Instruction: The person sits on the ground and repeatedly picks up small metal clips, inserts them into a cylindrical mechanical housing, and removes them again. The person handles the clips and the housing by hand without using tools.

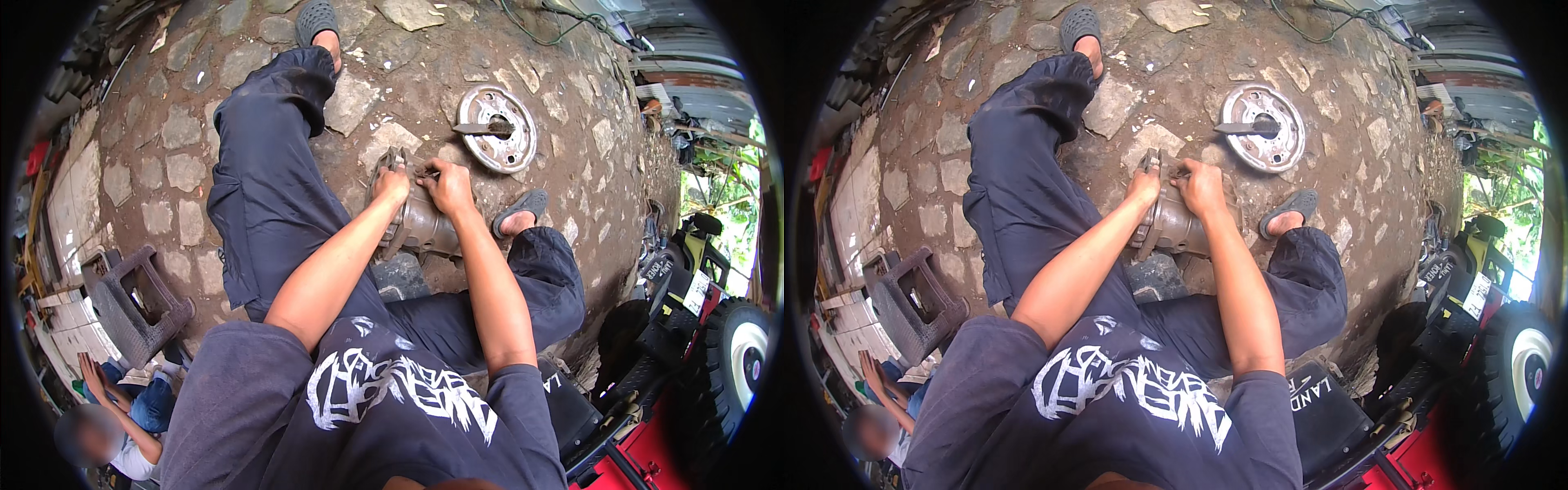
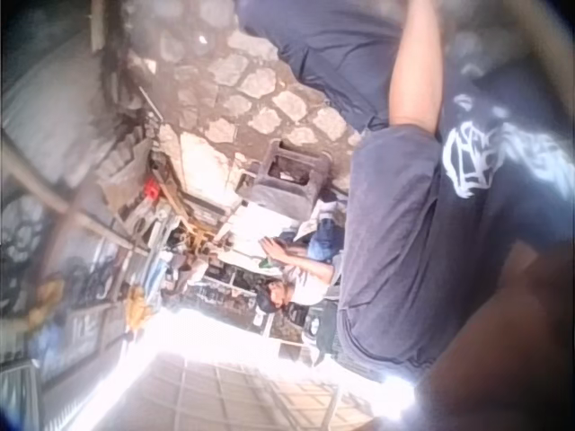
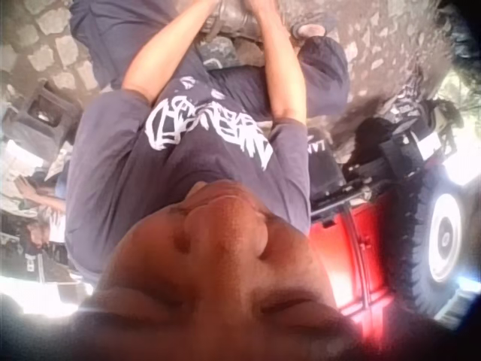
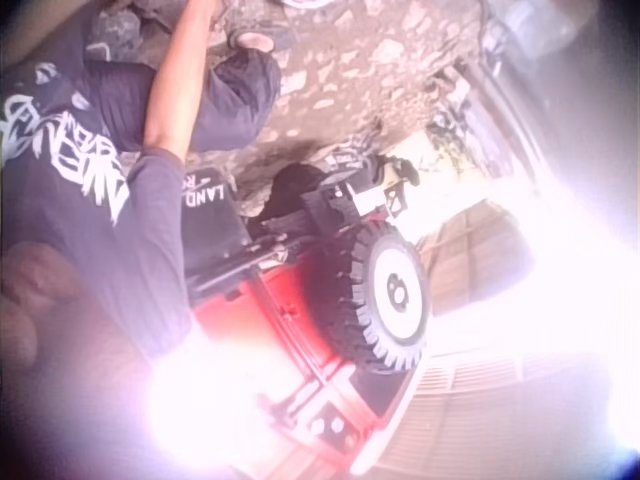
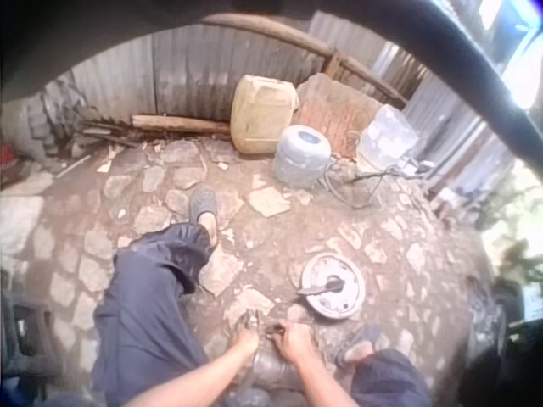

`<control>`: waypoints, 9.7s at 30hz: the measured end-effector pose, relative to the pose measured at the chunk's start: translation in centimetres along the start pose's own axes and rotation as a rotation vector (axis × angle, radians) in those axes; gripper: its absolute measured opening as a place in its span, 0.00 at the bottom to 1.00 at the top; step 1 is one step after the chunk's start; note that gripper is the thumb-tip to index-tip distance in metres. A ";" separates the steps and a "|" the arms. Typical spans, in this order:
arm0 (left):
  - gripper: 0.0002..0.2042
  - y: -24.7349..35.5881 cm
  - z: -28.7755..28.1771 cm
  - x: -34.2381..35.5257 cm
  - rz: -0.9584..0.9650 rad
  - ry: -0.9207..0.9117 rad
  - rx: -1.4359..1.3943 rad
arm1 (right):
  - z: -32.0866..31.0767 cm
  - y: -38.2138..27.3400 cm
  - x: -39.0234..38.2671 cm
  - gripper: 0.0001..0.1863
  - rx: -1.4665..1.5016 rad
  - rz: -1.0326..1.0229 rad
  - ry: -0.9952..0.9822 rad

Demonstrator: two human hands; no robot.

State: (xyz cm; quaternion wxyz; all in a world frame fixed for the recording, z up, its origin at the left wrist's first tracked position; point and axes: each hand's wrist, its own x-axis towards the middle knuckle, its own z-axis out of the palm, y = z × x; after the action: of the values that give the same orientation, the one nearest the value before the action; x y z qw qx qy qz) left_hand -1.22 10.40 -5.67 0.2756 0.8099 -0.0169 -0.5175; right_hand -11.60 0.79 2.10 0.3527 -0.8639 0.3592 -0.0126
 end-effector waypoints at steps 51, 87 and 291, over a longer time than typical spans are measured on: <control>0.18 13.4 -7.5 -19.7 1.455 -0.464 0.314 | -16.9 -7.2 -14.2 0.18 0.259 0.221 0.465; 0.20 19.5 -3.8 -11.1 0.595 -0.662 -0.516 | -17.6 -1.6 -0.5 0.25 0.586 -0.037 0.460; 0.37 0.4 -1.8 -2.7 0.036 0.012 0.004 | 0.8 0.8 3.0 0.13 0.084 0.088 -0.289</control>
State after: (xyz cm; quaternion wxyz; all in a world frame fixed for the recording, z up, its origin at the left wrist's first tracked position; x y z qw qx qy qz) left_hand -0.85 11.64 -2.70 0.2836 0.8131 -0.0309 -0.5075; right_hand -9.68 -1.00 0.29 0.4367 -0.8248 0.3413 0.1122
